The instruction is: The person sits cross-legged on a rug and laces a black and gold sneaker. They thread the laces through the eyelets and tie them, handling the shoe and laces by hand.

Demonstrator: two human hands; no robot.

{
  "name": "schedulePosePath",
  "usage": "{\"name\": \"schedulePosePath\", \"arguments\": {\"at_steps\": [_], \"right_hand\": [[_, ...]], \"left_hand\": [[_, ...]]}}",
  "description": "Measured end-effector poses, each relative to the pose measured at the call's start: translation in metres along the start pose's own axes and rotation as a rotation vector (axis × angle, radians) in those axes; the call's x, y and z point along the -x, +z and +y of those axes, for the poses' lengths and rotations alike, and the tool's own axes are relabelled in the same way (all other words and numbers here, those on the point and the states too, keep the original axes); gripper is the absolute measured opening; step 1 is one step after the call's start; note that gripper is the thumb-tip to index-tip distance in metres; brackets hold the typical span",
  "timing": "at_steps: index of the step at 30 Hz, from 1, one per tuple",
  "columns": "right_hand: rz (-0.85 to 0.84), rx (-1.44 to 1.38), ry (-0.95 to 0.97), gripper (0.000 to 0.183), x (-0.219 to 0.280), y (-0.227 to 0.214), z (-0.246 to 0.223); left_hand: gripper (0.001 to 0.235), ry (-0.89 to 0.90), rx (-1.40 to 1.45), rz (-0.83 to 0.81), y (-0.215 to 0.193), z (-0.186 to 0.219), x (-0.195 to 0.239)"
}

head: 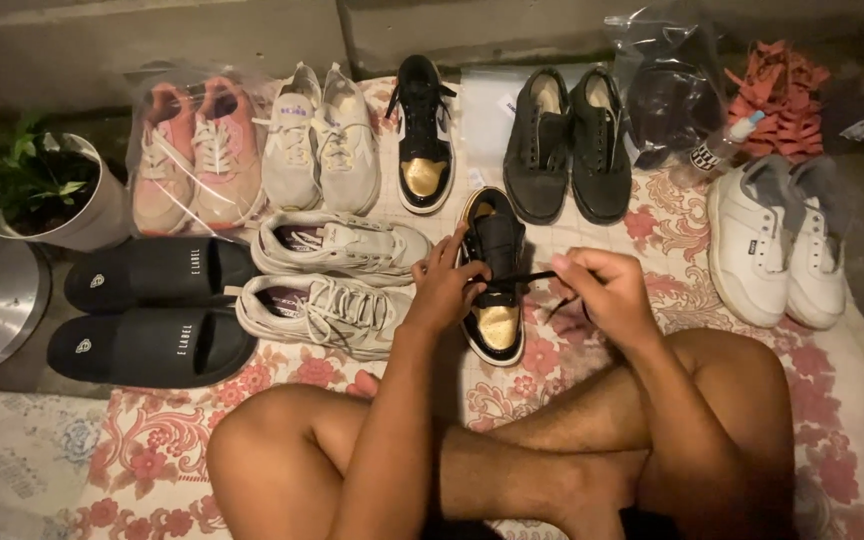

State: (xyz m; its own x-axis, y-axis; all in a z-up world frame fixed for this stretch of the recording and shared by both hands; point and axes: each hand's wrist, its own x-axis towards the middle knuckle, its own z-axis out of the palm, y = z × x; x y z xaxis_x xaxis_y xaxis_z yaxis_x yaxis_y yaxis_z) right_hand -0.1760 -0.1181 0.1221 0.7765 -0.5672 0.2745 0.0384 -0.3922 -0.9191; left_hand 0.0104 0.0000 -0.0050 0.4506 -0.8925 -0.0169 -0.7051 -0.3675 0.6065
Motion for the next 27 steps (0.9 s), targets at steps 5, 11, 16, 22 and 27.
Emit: {"name": "schedulePosePath", "arguments": {"at_steps": [5,11,16,22,27], "right_hand": [[0.006,-0.148,0.037,0.038,-0.012,0.044,-0.006],[0.245,-0.493,0.228,0.020,-0.016,0.136,-0.044],[0.232,-0.335,0.119,0.032,0.016,0.167,0.004],[0.232,0.221,-0.282,0.042,0.023,0.146,0.055],[-0.064,0.517,-0.377,0.020,0.022,0.091,0.074]], "left_hand": [[0.014,-0.025,0.043,-0.031,-0.008,0.007,0.005],[0.031,-0.083,0.450,0.026,0.011,-0.040,0.000],[0.093,-0.639,0.716,-0.202,-0.104,0.036,0.045],[0.105,-0.802,0.844,-0.370,-0.120,0.068,0.056],[0.030,-0.473,0.804,-0.227,-0.010,-0.035,0.019]]}}
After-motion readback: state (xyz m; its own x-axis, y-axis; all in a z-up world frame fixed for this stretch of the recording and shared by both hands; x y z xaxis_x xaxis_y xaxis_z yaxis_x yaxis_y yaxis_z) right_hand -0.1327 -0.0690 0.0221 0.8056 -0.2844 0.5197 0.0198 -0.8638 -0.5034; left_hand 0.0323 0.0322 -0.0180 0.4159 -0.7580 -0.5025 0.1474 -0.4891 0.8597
